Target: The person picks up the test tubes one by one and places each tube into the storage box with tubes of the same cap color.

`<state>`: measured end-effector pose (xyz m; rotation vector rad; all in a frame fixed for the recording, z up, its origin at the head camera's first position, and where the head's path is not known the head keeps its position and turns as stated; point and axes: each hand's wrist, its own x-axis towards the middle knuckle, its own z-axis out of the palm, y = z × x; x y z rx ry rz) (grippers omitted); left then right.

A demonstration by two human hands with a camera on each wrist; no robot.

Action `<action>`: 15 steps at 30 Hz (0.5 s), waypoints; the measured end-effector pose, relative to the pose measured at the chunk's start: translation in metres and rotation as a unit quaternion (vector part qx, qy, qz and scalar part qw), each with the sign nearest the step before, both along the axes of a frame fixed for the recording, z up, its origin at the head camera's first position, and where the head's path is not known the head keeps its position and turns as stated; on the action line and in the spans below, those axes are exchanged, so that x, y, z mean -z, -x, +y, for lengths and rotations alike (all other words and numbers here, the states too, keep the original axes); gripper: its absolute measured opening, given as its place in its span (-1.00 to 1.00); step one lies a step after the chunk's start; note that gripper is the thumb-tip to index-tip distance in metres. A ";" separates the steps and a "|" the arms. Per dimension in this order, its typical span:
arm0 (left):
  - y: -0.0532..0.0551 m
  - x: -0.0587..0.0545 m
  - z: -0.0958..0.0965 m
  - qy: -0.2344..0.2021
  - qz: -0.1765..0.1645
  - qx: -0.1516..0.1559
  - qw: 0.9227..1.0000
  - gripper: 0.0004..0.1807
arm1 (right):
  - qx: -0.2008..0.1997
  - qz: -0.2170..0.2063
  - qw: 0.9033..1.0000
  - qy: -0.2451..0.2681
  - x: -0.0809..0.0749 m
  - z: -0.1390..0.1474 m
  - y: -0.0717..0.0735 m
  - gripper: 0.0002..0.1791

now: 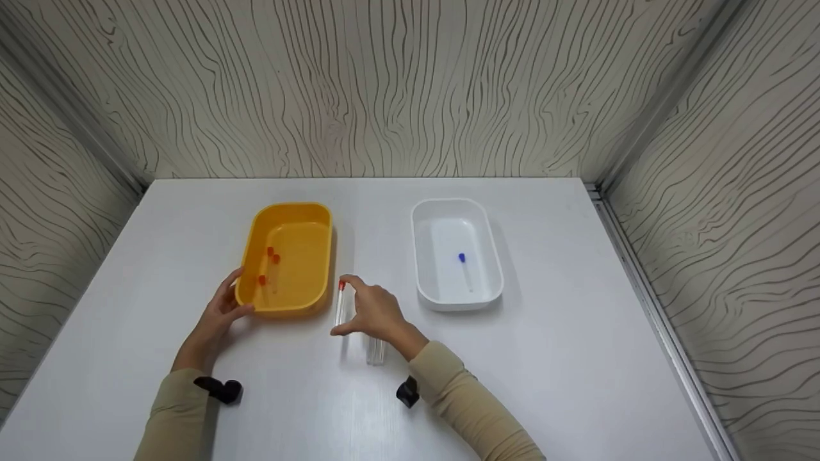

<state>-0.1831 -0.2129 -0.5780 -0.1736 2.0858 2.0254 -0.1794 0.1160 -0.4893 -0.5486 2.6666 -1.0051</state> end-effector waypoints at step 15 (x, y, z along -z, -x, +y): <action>-0.001 0.000 -0.001 -0.001 0.017 0.004 1.000 -0.16 | -0.018 0.005 0.996 0.085 -0.003 -0.011 0.025 -0.07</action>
